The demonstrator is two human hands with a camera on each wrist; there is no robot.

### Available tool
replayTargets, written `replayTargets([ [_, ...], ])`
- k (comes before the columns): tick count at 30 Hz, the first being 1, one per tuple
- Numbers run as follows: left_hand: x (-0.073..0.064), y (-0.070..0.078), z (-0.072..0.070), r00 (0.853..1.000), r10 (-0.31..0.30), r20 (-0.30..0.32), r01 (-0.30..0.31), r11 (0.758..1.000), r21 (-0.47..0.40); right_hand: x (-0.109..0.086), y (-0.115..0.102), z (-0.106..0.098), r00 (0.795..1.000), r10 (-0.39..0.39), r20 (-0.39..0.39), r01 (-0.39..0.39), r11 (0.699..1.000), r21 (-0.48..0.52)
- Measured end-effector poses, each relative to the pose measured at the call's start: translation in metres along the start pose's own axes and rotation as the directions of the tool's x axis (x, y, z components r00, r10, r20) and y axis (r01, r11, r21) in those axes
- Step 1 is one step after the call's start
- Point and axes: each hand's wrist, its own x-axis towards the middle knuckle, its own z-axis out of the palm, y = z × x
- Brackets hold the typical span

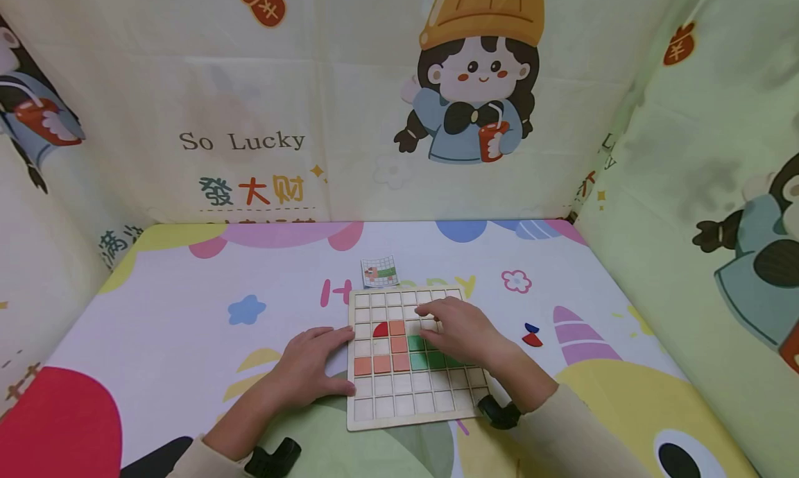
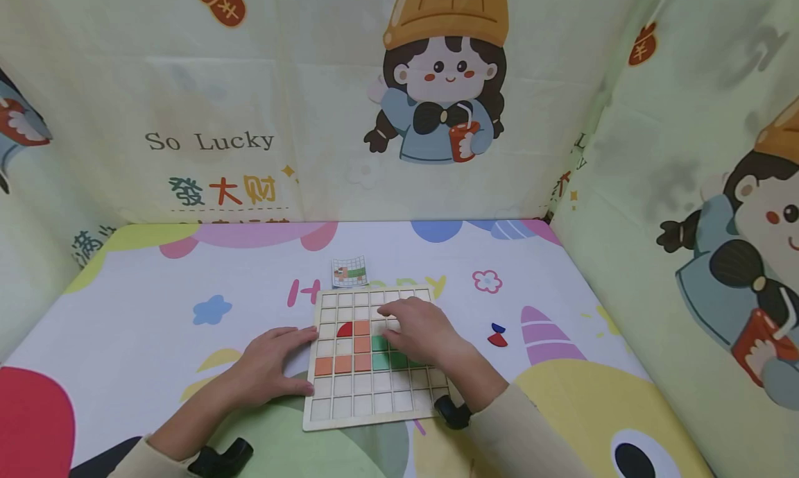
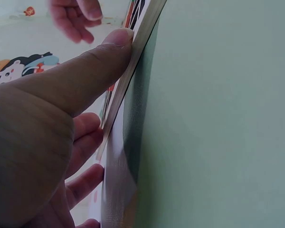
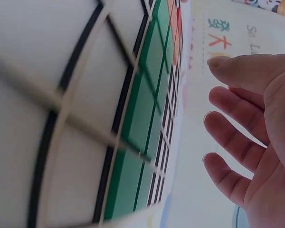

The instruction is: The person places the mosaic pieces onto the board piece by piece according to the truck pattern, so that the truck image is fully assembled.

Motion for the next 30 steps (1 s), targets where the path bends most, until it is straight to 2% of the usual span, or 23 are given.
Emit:
replayTargets([
  [12,0.000,0.000,0.001,1.000,0.004,-0.003,-0.004,1.000,0.010,-0.033,0.034,-0.008,0.996,0.067,-0.054,-0.064,0.997,0.044],
  [19,0.000,0.000,0.001,1.000,-0.012,0.004,0.012,1.000,0.002,-0.046,0.048,-0.013,0.986,0.150,-0.077,-0.145,0.987,0.066],
  [30,-0.001,0.001,0.000,1.000,0.001,0.004,-0.001,1.000,0.005,-0.065,0.071,-0.018,0.973,0.201,-0.118,-0.193,0.979,0.071],
])
